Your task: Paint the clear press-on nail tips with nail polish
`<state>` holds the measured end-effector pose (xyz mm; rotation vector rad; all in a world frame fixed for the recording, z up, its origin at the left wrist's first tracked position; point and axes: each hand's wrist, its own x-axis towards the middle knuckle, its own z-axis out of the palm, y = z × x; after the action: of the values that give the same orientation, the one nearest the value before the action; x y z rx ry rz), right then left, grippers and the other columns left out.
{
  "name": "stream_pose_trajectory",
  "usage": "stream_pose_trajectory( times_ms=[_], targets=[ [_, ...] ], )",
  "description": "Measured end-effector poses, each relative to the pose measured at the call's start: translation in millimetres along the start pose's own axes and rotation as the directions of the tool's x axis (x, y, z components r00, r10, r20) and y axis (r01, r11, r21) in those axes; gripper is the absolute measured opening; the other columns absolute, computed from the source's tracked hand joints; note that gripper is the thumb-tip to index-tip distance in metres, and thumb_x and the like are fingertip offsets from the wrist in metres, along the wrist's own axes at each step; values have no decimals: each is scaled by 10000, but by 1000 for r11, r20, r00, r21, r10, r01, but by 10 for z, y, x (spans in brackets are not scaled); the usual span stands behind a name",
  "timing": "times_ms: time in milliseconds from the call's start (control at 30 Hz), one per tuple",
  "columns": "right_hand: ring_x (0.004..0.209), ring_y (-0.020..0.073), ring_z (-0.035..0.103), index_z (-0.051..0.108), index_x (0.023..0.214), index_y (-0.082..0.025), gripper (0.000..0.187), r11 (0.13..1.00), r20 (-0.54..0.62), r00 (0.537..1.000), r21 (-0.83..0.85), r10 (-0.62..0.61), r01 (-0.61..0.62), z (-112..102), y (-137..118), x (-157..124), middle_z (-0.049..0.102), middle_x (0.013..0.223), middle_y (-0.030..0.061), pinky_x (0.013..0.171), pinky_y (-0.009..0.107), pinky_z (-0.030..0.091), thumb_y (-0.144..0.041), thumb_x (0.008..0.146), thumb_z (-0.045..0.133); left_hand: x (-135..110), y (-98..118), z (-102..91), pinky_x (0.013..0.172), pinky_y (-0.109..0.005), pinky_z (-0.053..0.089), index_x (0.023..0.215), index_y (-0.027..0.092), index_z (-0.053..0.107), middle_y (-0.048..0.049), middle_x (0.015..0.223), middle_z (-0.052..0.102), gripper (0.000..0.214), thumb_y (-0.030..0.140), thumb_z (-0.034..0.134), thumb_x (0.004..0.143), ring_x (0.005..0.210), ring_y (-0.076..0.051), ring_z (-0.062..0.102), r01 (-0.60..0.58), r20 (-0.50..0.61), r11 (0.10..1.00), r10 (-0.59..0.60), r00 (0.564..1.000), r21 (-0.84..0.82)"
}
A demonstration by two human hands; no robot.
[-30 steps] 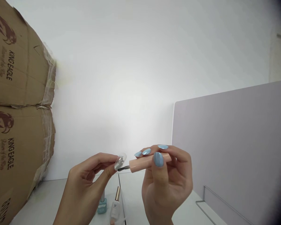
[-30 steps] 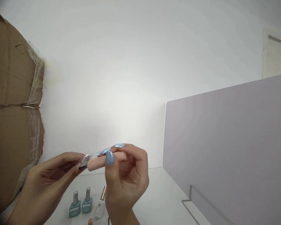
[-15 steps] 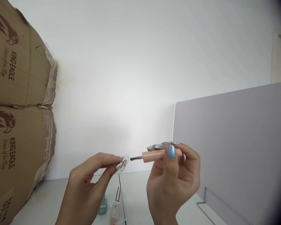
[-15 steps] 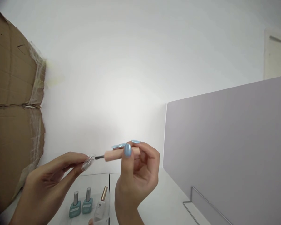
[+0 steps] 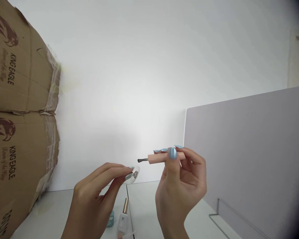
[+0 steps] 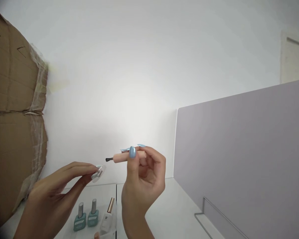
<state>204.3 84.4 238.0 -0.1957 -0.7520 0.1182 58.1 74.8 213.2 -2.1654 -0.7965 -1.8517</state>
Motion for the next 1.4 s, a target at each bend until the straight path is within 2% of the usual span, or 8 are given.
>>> stream_pose_trajectory(
  times_ms=[100,267,633,767,833,1000,1233,1400],
  targets=[
    [598,149,735,653,911,-220,171,999,-9,999,24,-42,42,-12,16,20,711,619,-65,639,322,633,-291,889,807,15,-19,9,534,-153,567,979,324,755,30,918,824,184,164,666,969,762,-154,789,-27,6,999,27,1000,38],
    [525,130,678,673,899,-225,116,986,127,978,50,-163,158,-22,-1,9,682,595,-73,527,282,599,-224,883,788,25,-36,33,549,-147,561,1020,333,737,39,945,822,231,125,656,965,771,-140,789,-73,6,995,73,997,63],
    [641,132,752,654,940,-234,140,999,35,999,-35,-19,20,-4,8,-10,768,593,-61,706,283,632,-218,905,789,5,10,-18,633,-142,589,1020,305,711,47,921,817,220,104,639,966,736,-118,779,-118,20,987,116,993,110],
    [672,129,758,653,935,-229,174,1000,-33,999,3,22,-22,-14,17,9,755,621,-70,732,296,649,-256,889,818,-6,31,-6,555,-146,571,970,309,746,43,881,818,166,164,667,957,719,-132,769,-32,-13,999,32,999,44],
    [659,131,753,657,925,-226,192,1000,-82,997,16,17,-16,-8,15,17,736,652,-75,719,314,659,-273,869,835,-15,39,15,466,-157,532,929,302,778,14,858,815,116,242,681,952,742,-165,772,74,-48,997,-74,996,-5],
    [618,144,739,656,901,-222,210,1000,-97,995,10,-29,30,9,22,20,691,688,-68,668,342,659,-324,864,835,-35,31,49,358,-164,451,886,270,789,-35,852,805,151,407,729,909,790,-215,779,306,-71,949,-311,948,-82],
    [621,115,736,667,893,-209,218,998,-89,996,61,15,-9,14,17,14,697,730,-63,659,297,666,-325,853,847,-22,27,63,724,-204,654,875,252,711,-14,859,778,183,428,745,913,870,-181,780,363,-106,914,-385,917,-181],
    [614,111,743,680,900,-208,209,996,-83,996,84,31,-24,-10,13,5,716,720,-67,664,283,669,-311,853,855,-10,-47,15,714,-188,672,931,261,754,-4,922,838,152,411,767,913,860,-195,826,297,-124,945,-313,942,-136]
  ],
)
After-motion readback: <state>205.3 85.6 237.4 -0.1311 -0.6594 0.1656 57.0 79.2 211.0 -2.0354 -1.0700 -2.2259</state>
